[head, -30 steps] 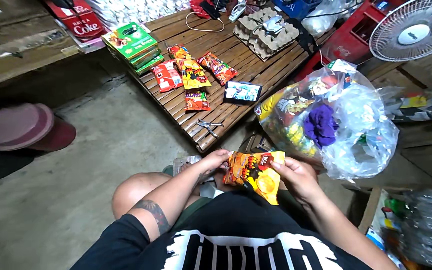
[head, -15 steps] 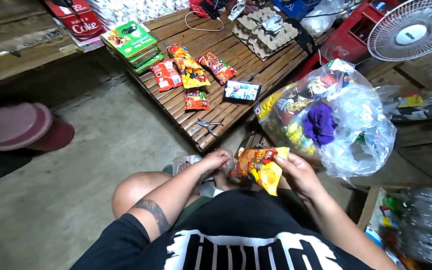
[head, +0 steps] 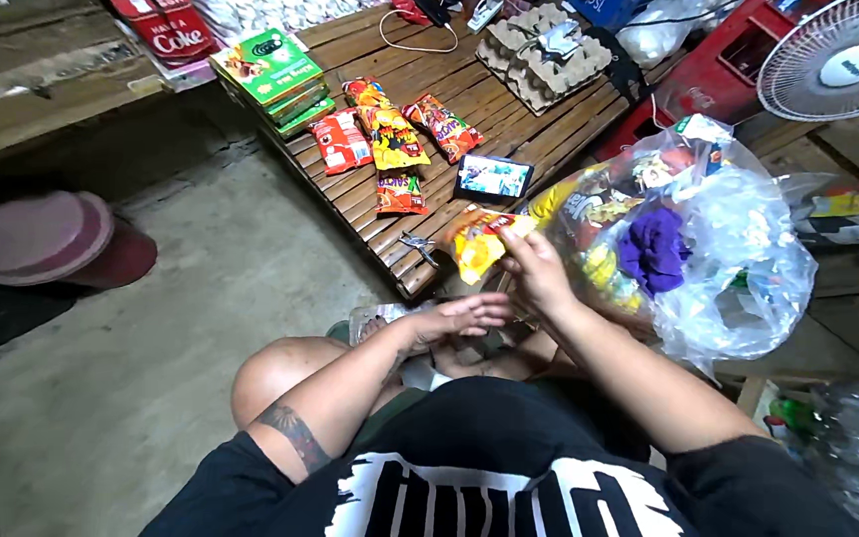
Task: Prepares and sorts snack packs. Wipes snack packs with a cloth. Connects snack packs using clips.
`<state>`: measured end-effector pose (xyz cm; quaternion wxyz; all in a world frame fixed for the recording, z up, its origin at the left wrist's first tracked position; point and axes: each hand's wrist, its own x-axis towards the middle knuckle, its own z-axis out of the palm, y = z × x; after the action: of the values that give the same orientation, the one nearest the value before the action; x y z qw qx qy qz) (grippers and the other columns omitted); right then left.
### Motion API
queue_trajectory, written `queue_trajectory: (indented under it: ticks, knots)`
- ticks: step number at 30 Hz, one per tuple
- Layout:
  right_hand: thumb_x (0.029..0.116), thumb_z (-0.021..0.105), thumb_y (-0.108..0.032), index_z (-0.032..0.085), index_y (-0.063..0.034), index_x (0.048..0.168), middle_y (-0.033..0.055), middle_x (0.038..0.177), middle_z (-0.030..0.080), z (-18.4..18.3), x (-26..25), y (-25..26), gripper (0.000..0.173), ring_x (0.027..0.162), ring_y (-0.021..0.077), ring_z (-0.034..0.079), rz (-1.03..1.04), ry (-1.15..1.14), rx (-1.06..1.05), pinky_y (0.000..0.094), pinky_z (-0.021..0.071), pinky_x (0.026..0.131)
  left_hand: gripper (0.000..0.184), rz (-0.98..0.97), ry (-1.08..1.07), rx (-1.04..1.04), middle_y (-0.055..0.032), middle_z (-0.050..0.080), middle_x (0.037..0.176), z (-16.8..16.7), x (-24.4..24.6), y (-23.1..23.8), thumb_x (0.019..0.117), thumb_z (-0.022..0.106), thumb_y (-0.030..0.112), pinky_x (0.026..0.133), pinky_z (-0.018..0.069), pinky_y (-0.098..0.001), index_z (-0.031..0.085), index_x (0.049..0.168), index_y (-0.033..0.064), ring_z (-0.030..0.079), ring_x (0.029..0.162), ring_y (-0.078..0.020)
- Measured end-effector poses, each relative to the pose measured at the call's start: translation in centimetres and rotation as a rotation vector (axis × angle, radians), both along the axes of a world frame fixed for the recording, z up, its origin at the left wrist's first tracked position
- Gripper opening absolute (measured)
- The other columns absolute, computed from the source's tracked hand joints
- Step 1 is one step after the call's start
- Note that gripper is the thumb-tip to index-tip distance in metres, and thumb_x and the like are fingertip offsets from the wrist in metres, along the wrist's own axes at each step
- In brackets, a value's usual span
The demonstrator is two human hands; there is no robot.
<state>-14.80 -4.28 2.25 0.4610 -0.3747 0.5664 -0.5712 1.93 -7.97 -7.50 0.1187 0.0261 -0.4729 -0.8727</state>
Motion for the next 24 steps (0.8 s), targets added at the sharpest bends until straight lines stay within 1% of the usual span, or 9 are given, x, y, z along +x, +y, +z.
queue_trajectory:
  ticks: [3,5,7,10,12,14,19,21,24]
  knots:
    - [0.1067,0.053,-0.027,0.062,-0.0076,0.114,0.0036,0.097,0.072,-1.8,2.0,-3.2,0.023,0.08,0.0095,0.07,0.055,0.015,-0.013,0.0296,0.0605,0.071,0.111,0.292,0.106,0.174,-0.0105,0.063,0.137,-0.4,0.6,-1.5,0.0746,0.07,0.077,0.108,0.0492,-0.0435,0.04,0.151,0.0021,0.06,0.127,-0.0233]
    - [0.1063,0.053,-0.027,0.064,-0.0074,0.116,0.003,0.109,0.066,-3.4,2.9,-4.6,0.025,0.089,0.0081,0.065,0.072,0.047,-0.045,0.0295,0.0576,0.077,0.103,0.478,0.079,0.268,-0.0099,0.067,0.13,-0.5,0.9,-2.0,0.0696,0.073,0.078,0.105,0.0508,-0.0429,0.054,0.138,0.0025,0.064,0.122,-0.023]
    - [0.1059,0.054,-0.03,0.065,-0.0071,0.12,0.0065,0.12,0.063,-5.1,3.7,-5.2,0.029,0.095,0.0108,0.065,0.092,0.089,-0.037,0.0325,0.0581,0.079,0.098,0.637,0.014,0.396,-0.0087,0.067,0.128,-0.4,1.0,-2.4,0.07,0.075,0.076,0.105,0.051,-0.0425,0.055,0.136,0.0067,0.064,0.12,-0.0223]
    - [0.1046,0.057,-0.027,0.068,-0.0015,0.115,0.0133,0.127,0.06,-8.4,4.1,-5.7,0.029,0.111,0.0176,0.062,0.098,0.132,-0.015,0.0391,0.054,0.094,0.061,0.82,-0.115,0.587,-0.0133,0.062,0.131,-0.1,1.0,-2.8,0.1035,0.047,0.052,0.104,0.0503,-0.0426,0.044,0.144,0.0069,0.062,0.121,-0.0248]
    - [0.103,0.059,-0.023,0.07,0.0009,0.107,0.0153,0.125,0.061,-10.5,3.8,-5.4,0.027,0.117,0.0203,0.058,0.089,0.181,0.022,0.0404,0.0496,0.101,0.042,0.929,-0.258,0.659,-0.0131,0.065,0.127,0.1,0.6,-3.2,0.1095,0.043,0.035,0.097,0.054,-0.0393,0.046,0.141,0.0078,0.065,0.114,-0.0235]
    - [0.101,0.062,-0.02,0.071,0.0021,0.102,0.0161,0.126,0.062,-11.6,3.5,-4.6,0.024,0.122,0.0207,0.057,0.109,0.221,0.054,0.0398,0.0476,0.105,0.037,0.97,-0.37,0.697,-0.0144,0.065,0.123,-0.1,0.4,-3.5,0.1085,0.048,0.024,0.092,0.056,-0.0367,0.044,0.141,0.0056,0.067,0.108,-0.0226]
    - [0.0965,0.066,-0.016,0.073,0.0043,0.104,0.0209,0.134,0.059,-12.9,1.7,-3.3,0.023,0.131,0.0254,0.053,0.186,0.307,0.032,0.0412,0.0444,0.111,0.041,0.961,-0.455,0.741,-0.0151,0.064,0.122,-0.3,-0.1,-3.2,0.1083,0.049,0.028,0.09,0.056,-0.0358,0.042,0.142,0.0061,0.067,0.106,-0.0226]
    - [0.0957,0.067,-0.014,0.072,0.0047,0.106,0.0209,0.133,0.06,-13.5,1.0,-2.9,0.022,0.129,0.0242,0.054,0.191,0.314,0.006,0.0392,0.0453,0.109,0.045,0.95,-0.458,0.736,-0.0156,0.062,0.129,-0.5,-0.2,-3.2,0.1088,0.047,0.032,0.093,0.0548,-0.0373,0.04,0.146,0.0071,0.066,0.112,-0.0237]
    - [0.0942,0.068,-0.013,0.07,0.0059,0.111,0.0196,0.13,0.061,-14.5,0.1,-2.6,0.025,0.122,0.0208,0.059,0.212,0.3,0.032,0.0348,0.0506,0.104,0.043,0.964,-0.471,0.713,-0.015,0.064,0.122,-0.4,-0.2,-3.1,0.109,0.046,0.034,0.089,0.0557,-0.0365,0.046,0.142,0.0066,0.067,0.105,-0.0227]
